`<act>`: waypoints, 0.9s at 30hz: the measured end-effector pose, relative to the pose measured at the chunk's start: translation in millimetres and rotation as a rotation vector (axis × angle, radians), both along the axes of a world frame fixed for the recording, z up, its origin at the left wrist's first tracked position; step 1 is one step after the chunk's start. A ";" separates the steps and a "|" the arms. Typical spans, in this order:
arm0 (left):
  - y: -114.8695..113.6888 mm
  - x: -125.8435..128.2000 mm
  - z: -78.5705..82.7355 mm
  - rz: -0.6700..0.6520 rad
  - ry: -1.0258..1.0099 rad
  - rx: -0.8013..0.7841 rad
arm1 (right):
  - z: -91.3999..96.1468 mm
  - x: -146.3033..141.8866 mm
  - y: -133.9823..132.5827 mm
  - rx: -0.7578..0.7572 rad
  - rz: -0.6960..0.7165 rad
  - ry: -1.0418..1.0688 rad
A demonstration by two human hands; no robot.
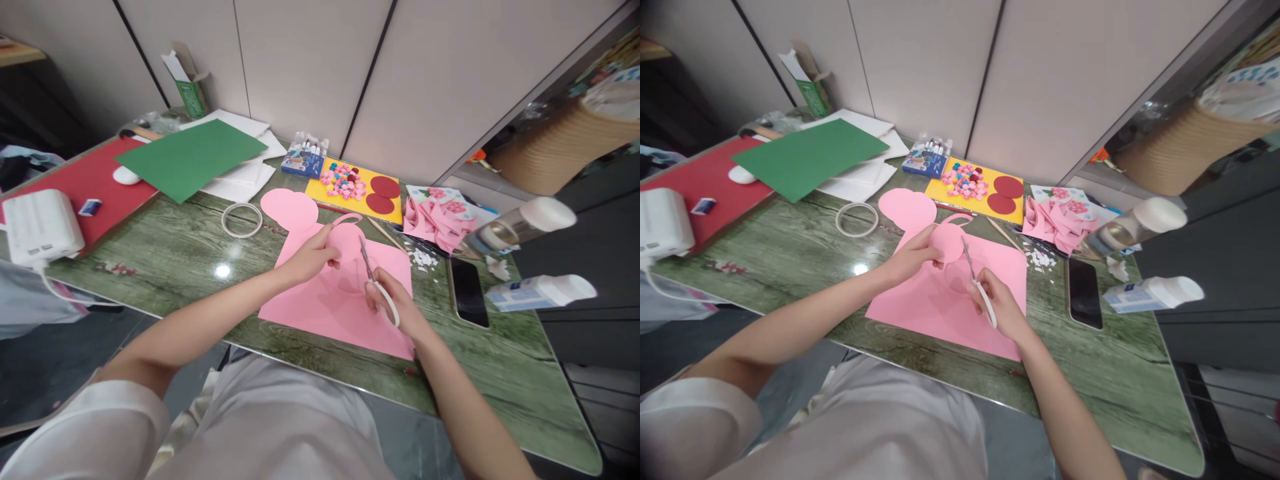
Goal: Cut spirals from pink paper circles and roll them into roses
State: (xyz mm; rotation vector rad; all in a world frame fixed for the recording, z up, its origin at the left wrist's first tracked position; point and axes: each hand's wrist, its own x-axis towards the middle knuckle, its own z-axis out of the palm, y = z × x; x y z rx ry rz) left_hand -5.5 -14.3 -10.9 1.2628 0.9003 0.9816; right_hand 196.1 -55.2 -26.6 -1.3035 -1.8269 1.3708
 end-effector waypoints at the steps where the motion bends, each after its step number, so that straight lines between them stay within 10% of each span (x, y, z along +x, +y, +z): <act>1: 0.4 0.1 0.1 0.008 -0.001 -0.001 | -0.2 0.0 0.1 0.002 -0.002 -0.002; 27: -3.9 0.6 2.5 -0.017 0.052 0.075 | -0.1 -2.0 -0.5 -0.002 -0.011 0.005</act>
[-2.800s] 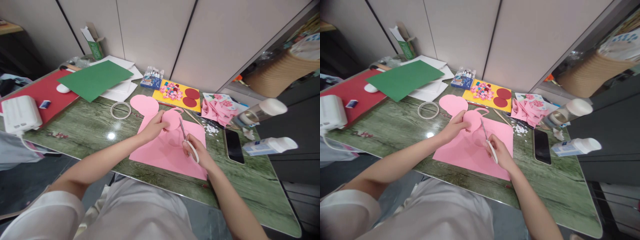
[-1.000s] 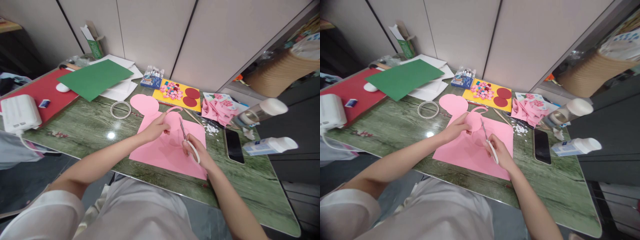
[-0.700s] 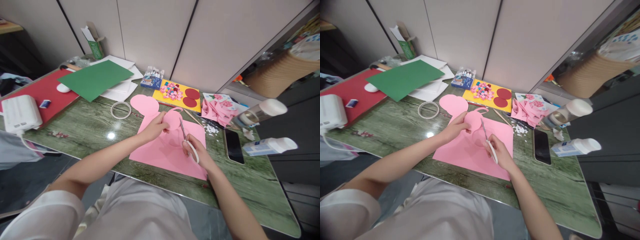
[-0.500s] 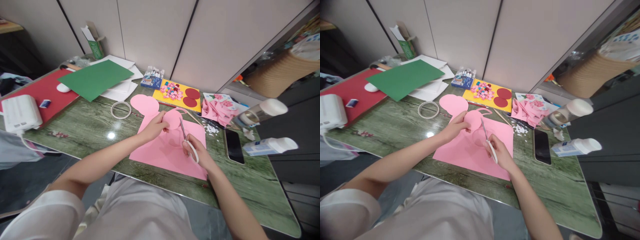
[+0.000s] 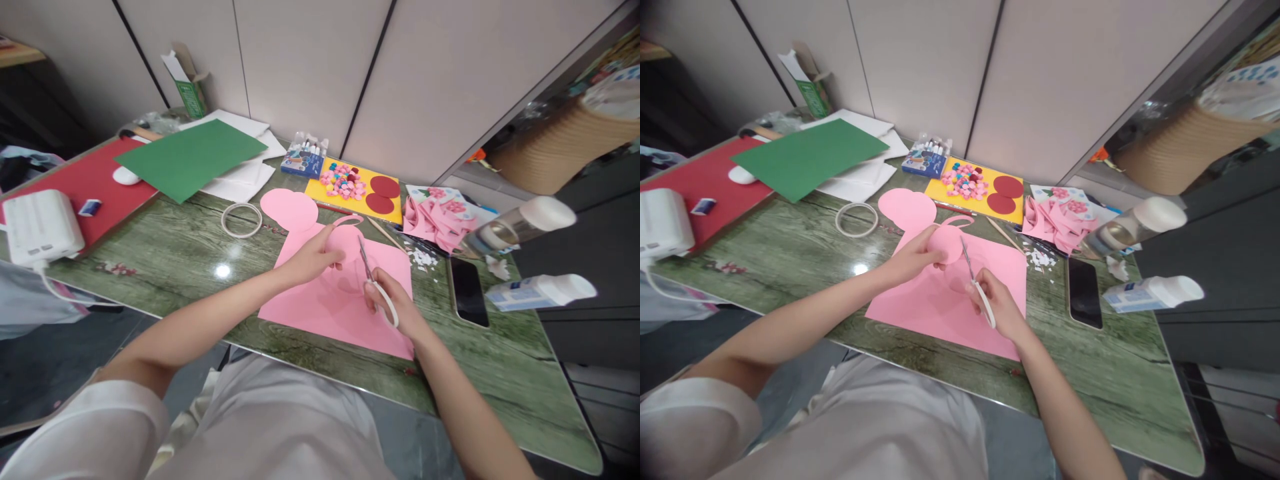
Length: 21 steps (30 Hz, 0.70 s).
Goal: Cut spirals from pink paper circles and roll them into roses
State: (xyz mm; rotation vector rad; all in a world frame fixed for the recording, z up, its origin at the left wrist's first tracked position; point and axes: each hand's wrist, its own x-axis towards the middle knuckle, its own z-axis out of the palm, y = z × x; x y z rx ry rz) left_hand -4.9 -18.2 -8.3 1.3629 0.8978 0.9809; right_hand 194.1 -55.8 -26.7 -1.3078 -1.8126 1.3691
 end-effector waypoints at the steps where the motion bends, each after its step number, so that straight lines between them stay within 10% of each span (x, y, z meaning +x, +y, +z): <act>1: -0.1 0.1 0.3 -0.006 -0.004 0.000 | -0.1 -0.1 0.1 0.002 -0.003 -0.003; 21: 6.2 -1.0 -5.6 0.102 -0.064 -0.035 | -3.9 2.7 0.5 -0.009 -0.003 0.001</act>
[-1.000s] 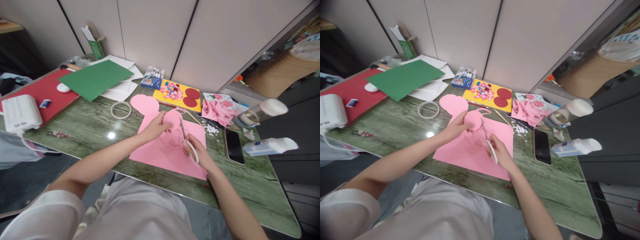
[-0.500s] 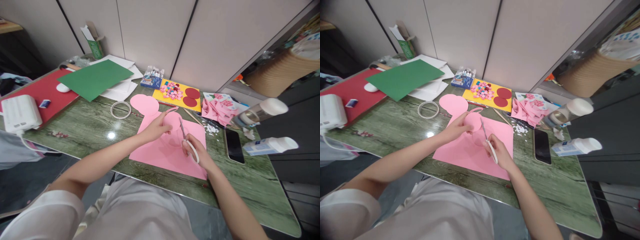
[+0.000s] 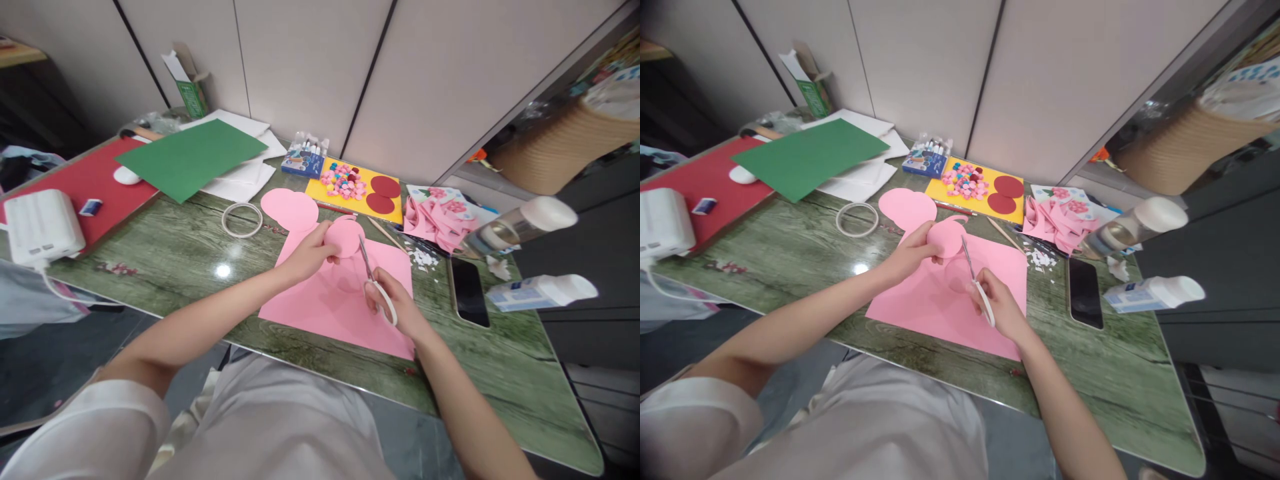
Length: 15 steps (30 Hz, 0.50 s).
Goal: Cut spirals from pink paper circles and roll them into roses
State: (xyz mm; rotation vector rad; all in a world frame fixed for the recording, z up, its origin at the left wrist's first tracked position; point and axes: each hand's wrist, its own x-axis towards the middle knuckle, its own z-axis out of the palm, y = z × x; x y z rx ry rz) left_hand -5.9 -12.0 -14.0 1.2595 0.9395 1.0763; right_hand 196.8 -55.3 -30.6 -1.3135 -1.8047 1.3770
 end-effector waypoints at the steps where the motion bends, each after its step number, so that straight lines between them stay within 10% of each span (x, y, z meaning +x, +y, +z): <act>1: -0.3 -0.2 0.8 -0.009 -0.001 -0.001 | 0.0 -0.1 0.0 0.000 0.004 -0.001; 15: -3.7 2.4 1.3 -0.039 0.011 -0.128 | -2.4 -2.9 -0.7 0.026 -0.019 -0.023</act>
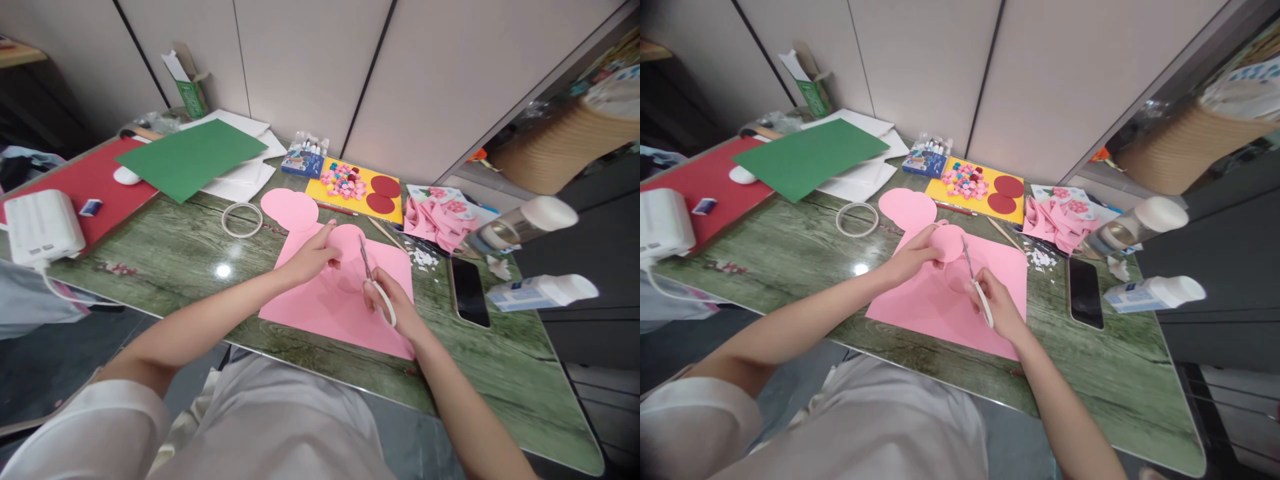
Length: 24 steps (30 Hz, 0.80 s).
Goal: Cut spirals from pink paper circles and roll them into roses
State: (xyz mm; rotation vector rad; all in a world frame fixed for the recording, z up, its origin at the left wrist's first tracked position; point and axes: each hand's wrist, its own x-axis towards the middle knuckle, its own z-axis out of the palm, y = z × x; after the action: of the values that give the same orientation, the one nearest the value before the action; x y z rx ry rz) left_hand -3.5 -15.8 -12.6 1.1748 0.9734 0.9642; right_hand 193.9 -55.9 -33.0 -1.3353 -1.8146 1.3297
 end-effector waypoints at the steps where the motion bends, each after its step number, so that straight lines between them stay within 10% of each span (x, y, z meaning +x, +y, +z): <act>1: 0.3 0.0 -0.4 0.007 -0.001 -0.003 | -0.2 0.1 0.0 0.000 0.002 -0.001; 24: 1.6 -2.9 1.4 0.008 0.007 0.057 | -2.0 1.0 0.1 -0.020 0.041 0.030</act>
State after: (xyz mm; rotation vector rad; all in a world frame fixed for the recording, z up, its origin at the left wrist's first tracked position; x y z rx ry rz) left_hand -6.5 -14.2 -11.3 1.2234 0.9618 1.0008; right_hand 194.9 -55.8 -35.0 -1.2886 -1.8221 1.3855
